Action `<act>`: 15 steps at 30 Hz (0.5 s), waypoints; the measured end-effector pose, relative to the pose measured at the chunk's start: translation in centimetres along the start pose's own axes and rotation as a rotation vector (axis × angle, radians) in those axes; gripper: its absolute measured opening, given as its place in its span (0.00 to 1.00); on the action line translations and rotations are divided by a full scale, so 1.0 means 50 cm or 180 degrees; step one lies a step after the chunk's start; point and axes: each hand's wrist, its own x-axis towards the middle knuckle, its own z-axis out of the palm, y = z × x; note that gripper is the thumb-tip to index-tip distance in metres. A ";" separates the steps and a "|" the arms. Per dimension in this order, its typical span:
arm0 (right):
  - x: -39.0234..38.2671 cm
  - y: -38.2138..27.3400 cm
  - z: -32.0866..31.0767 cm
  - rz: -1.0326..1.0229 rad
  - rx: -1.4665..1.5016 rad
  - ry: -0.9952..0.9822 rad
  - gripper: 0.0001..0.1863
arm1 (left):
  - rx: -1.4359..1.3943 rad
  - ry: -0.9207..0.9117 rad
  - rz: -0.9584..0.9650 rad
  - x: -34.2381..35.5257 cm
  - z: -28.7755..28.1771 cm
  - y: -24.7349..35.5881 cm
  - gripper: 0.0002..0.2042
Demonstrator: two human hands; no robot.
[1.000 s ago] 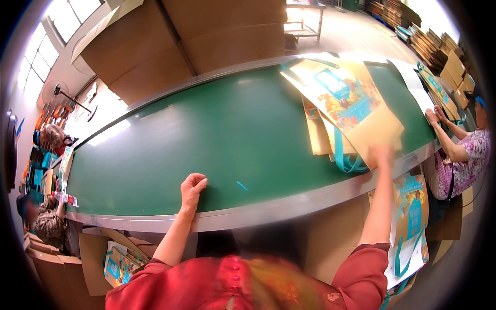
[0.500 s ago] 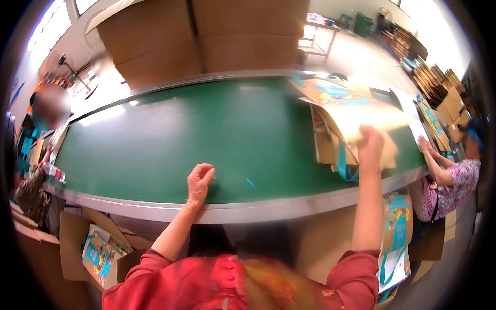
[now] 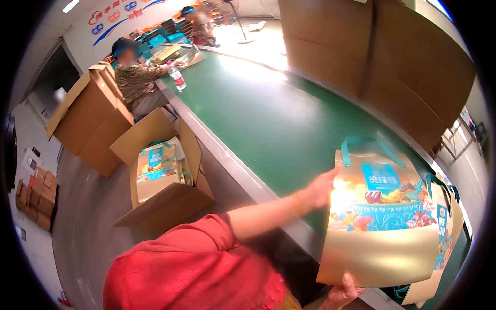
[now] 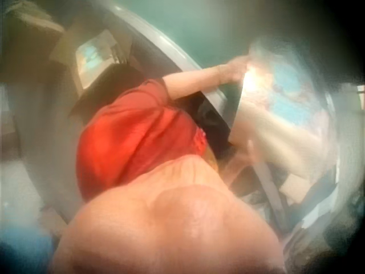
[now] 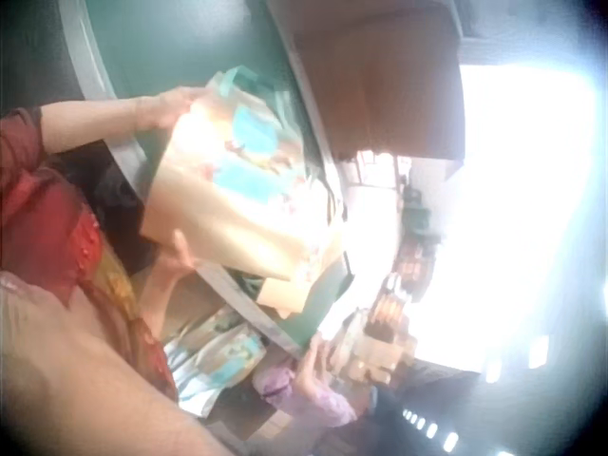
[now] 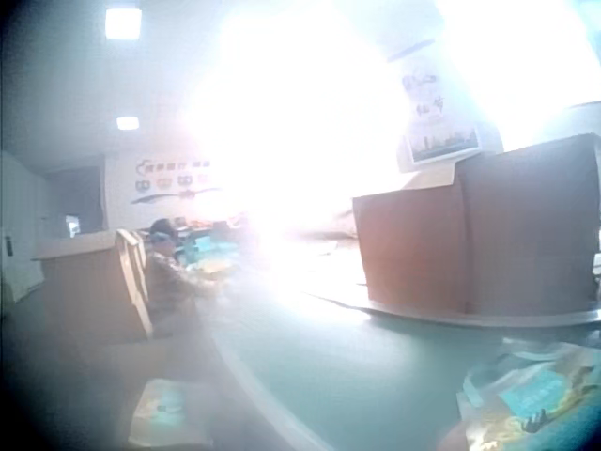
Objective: The person folds paper gift bags by pressing along pre-scored lines, tucking in edges, and flattening them on a conveyor belt before stacking them in boxes.
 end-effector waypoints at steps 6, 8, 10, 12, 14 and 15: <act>0.004 0.069 -0.046 0.0207 0.0162 0.0062 0.28 | 0.0881 -0.0145 0.0483 -0.059 0.073 0.037 0.15; 0.014 0.084 -0.032 0.0029 0.0170 0.0034 0.27 | 0.0685 -0.0201 0.0278 -0.070 0.100 0.053 0.17; 0.021 0.101 -0.021 -0.0104 0.0093 0.0022 0.27 | 0.0916 -0.0348 0.0573 -0.092 0.140 0.068 0.18; 0.039 0.102 0.014 0.0038 0.0215 -0.0061 0.23 | 0.1406 -0.0360 0.0898 -0.123 0.184 0.088 0.21; 0.058 0.098 0.026 0.0697 -0.0016 -0.0222 0.20 | 0.1900 -0.0553 0.1228 -0.138 0.224 0.096 0.24; 0.080 0.092 0.013 0.1263 -0.0306 -0.0317 0.18 | 0.2117 -0.0727 0.1378 -0.150 0.250 0.099 0.25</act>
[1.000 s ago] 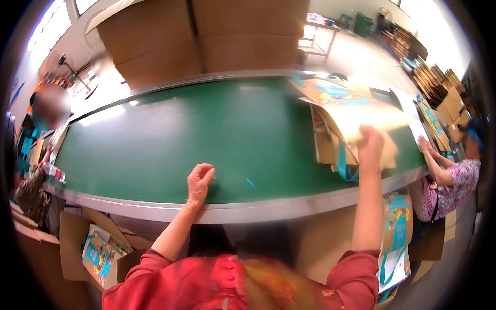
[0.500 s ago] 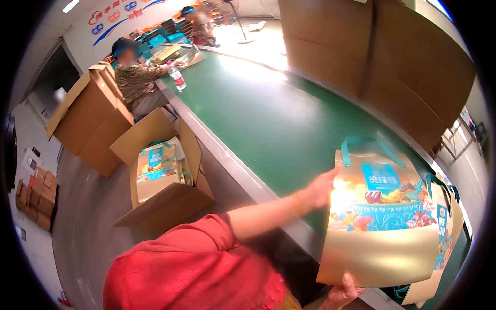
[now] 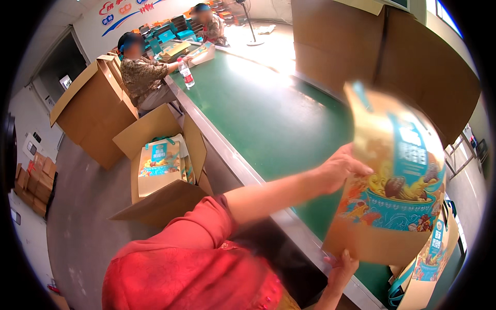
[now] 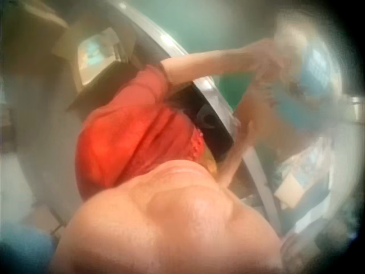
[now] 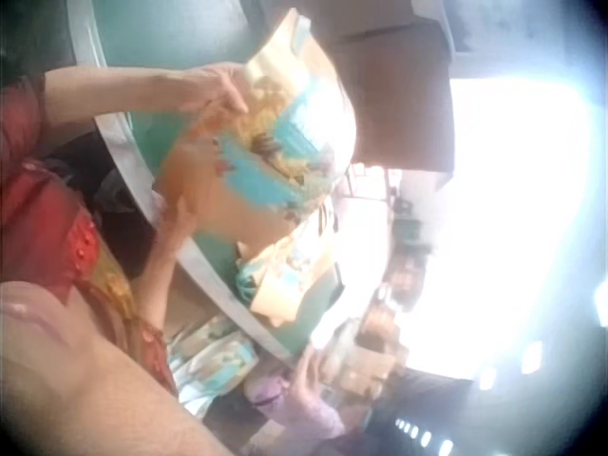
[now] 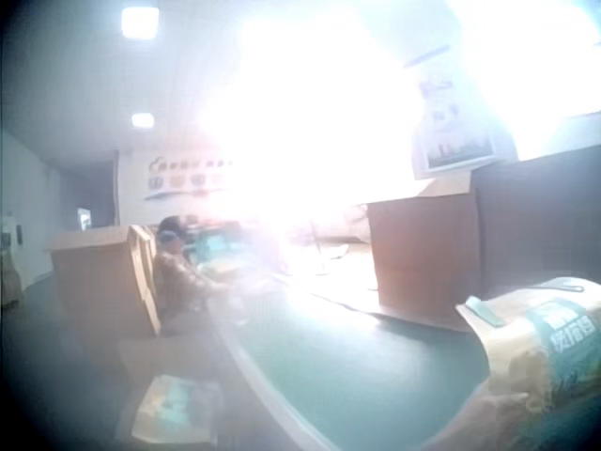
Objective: The person folds paper gift bags by pressing along pre-scored lines, tucking in edges, and flattening them on a conveyor belt before stacking them in boxes.
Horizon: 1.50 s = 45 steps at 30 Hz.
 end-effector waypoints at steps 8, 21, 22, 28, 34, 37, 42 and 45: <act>0.168 -0.161 -0.061 -0.0293 0.0940 0.0099 0.31 | 0.2762 -0.1362 0.2524 0.066 0.042 0.080 0.19; 0.168 -0.077 -0.202 -0.0099 0.0193 0.0265 0.26 | 0.4999 -0.0714 0.1193 0.071 -0.423 -0.249 0.15; 0.171 -0.089 -0.193 0.0099 -0.0148 0.0346 0.24 | 0.4619 -0.0437 0.0906 0.058 -0.428 -0.255 0.17; 0.173 -0.054 -0.181 0.0040 -0.0782 0.0857 0.25 | 0.5188 -0.1479 0.0783 -0.021 -0.316 -0.218 0.29; 0.175 -0.050 -0.158 -0.0006 -0.0601 0.0287 0.32 | 0.5826 -0.1744 0.1212 -0.025 -0.336 -0.257 0.24; 0.179 -0.022 -0.230 -0.0169 -0.0474 0.0404 0.32 | 0.6294 -0.2284 0.1208 0.024 -0.310 -0.287 0.22; 0.203 -0.029 -0.189 -0.0050 -0.0587 0.0312 0.30 | 0.6969 -0.2504 0.1142 0.008 -0.328 -0.323 0.19; 0.209 -0.015 -0.219 -0.0116 -0.0395 0.0191 0.30 | 0.7297 -0.3042 0.0478 0.019 -0.255 -0.294 0.23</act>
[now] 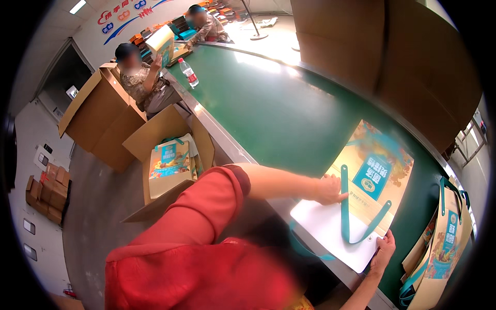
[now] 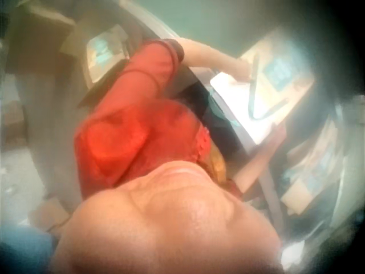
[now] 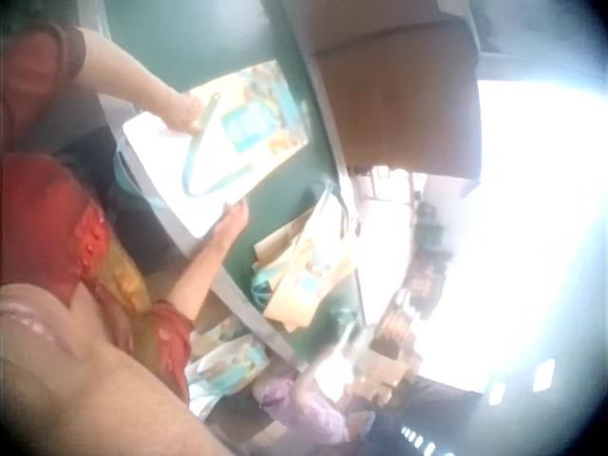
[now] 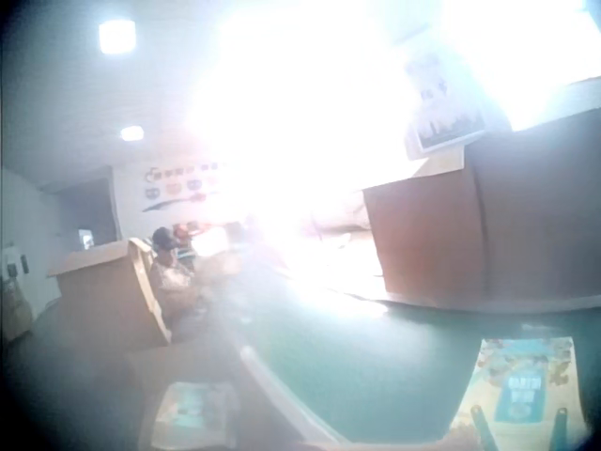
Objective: The person folds paper gift bags by pressing along pre-scored lines, tucking in edges, and flattening them on a conveyor belt before stacking them in boxes.
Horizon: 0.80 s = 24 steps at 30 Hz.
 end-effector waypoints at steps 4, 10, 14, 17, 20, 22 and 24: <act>-0.001 -0.003 0.025 -0.0008 -0.0276 0.0172 0.29 | 0.0413 -0.0173 -0.0028 0.030 0.020 0.017 0.26; -0.029 -0.014 0.061 -0.0140 -0.0380 0.0200 0.32 | -0.0416 0.0400 -0.0542 0.027 0.024 -0.005 0.16; -0.032 -0.023 0.066 -0.0025 -0.0434 0.0488 0.32 | 0.0019 0.1235 -0.0479 0.014 -0.034 -0.066 0.02; -0.029 -0.016 0.060 0.0004 -0.0332 0.0413 0.32 | -0.0153 0.2137 -0.0647 0.033 -0.113 -0.133 0.02; -0.030 -0.023 0.057 0.0014 -0.0325 0.0259 0.33 | 0.0627 0.2552 -0.0834 0.095 -0.222 -0.256 0.02; -0.034 -0.015 0.069 -0.0033 -0.0226 0.0430 0.34 | 0.1189 0.2936 -0.1052 0.171 -0.311 -0.392 0.02; -0.028 -0.025 0.096 -0.0006 -0.0077 0.0712 0.34 | 0.1301 0.2438 -0.1913 0.254 -0.428 -0.512 0.11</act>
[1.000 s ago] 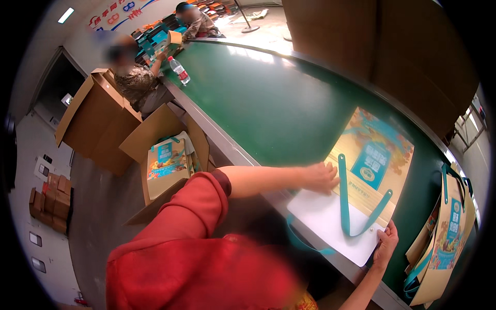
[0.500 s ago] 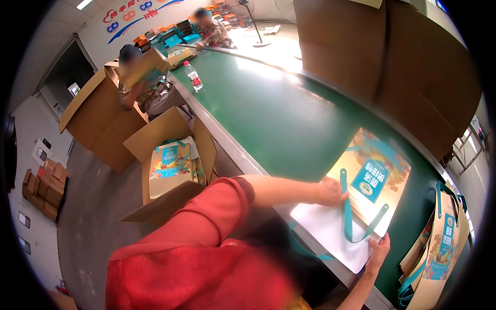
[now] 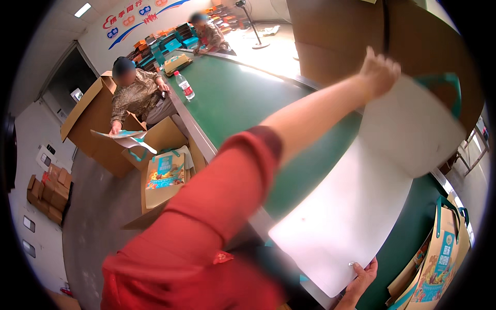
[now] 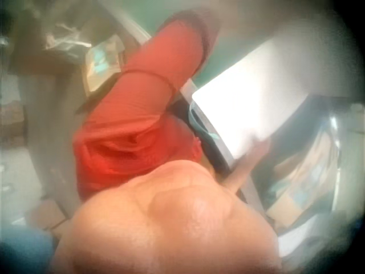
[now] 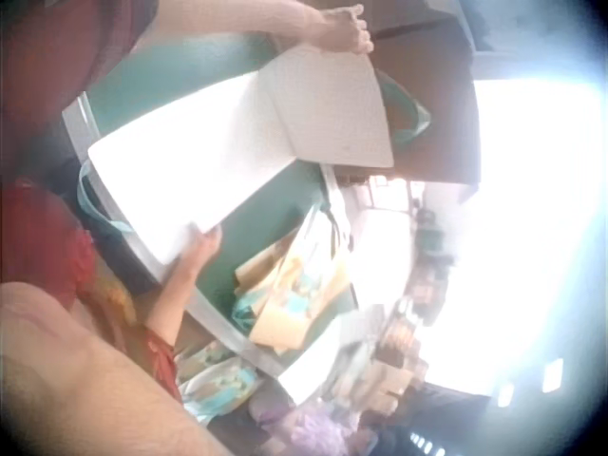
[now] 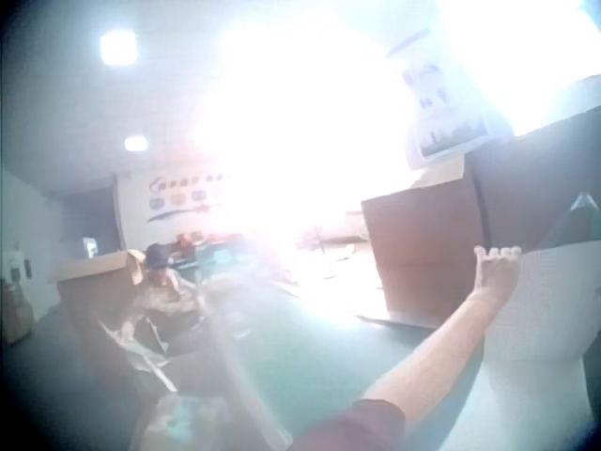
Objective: The person folds paper gift bags by pressing along pre-scored lines, tucking in edges, and flattening them on a conveyor belt before stacking them in boxes.
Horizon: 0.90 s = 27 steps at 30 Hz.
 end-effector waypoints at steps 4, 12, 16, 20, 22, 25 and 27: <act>0.043 -0.041 0.026 -0.0206 0.0171 0.0081 0.33 | 0.0252 0.0096 -0.0362 0.079 0.062 0.081 0.28; 0.103 -0.007 0.050 0.0058 0.0471 -0.0147 0.33 | -0.1713 -0.1368 0.0569 -0.343 0.224 0.200 0.17; 0.102 0.003 0.065 -0.0077 0.0420 -0.0200 0.34 | -0.2817 -0.1763 0.0390 -0.519 0.096 0.117 0.14; 0.098 0.001 0.072 -0.0193 -0.0142 -0.0014 0.37 | -0.3686 -0.1965 -0.0338 -0.649 -0.075 0.072 0.17; 0.113 0.017 0.065 -0.0392 -0.0538 -0.0131 0.37 | -0.3701 -0.2143 -0.0281 -0.703 -0.129 0.072 0.21; 0.102 0.002 0.065 -0.2030 -0.4204 0.0063 0.29 | -0.3741 -0.2037 -0.0244 -0.783 -0.161 0.072 0.19; 0.033 -0.059 0.111 -0.2825 -0.5055 0.0202 0.22 | -0.3381 -0.1437 0.0088 -0.812 -0.175 0.070 0.15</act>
